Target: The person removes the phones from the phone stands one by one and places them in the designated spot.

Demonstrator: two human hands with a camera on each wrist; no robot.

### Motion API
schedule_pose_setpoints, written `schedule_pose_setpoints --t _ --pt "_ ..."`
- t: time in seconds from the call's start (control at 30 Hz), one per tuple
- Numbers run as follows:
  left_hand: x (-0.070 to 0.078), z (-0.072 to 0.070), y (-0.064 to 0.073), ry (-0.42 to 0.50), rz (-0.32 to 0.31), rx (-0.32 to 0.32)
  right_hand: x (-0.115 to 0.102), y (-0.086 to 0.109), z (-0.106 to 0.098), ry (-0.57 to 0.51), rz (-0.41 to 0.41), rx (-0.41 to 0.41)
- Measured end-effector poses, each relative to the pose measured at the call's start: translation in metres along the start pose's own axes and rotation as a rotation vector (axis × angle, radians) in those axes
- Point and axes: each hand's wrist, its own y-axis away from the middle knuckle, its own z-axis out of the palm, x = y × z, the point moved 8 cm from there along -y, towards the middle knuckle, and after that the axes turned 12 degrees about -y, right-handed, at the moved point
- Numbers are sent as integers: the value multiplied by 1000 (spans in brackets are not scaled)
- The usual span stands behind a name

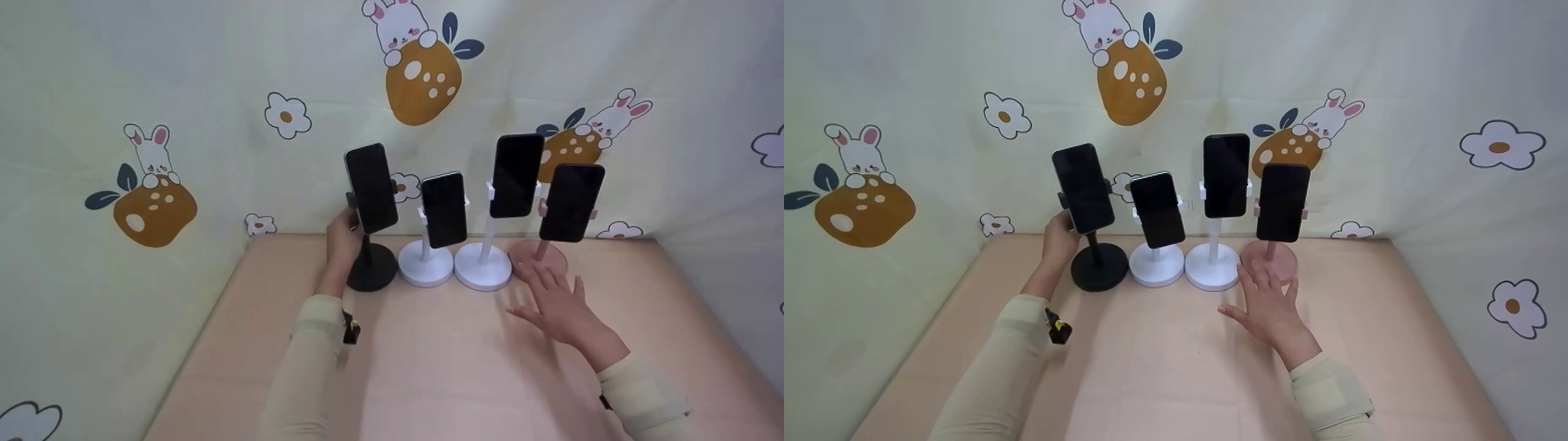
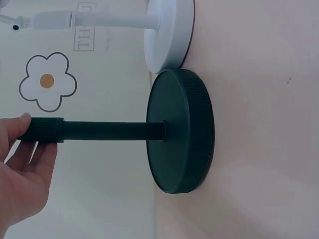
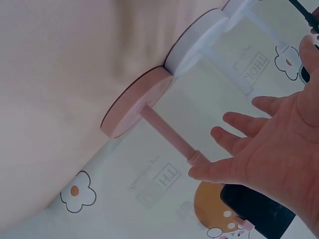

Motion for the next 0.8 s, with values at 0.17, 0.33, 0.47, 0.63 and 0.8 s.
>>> schedule_pose_setpoints --t 0.17,0.33,0.47,0.63,0.8 --pt "-1 -5 1 -11 16 13 1 1 0 -8 5 -4" --pt "-4 -10 3 -34 13 27 1 1 1 -17 12 -9" --pt "-8 -13 4 -42 -1 41 1 1 3 -10 9 -17" --pt "-11 -18 7 -44 -17 65 0 1 3 0 10 -18" --pt "-7 -18 11 -47 -14 64 0 2 3 1 9 -12"
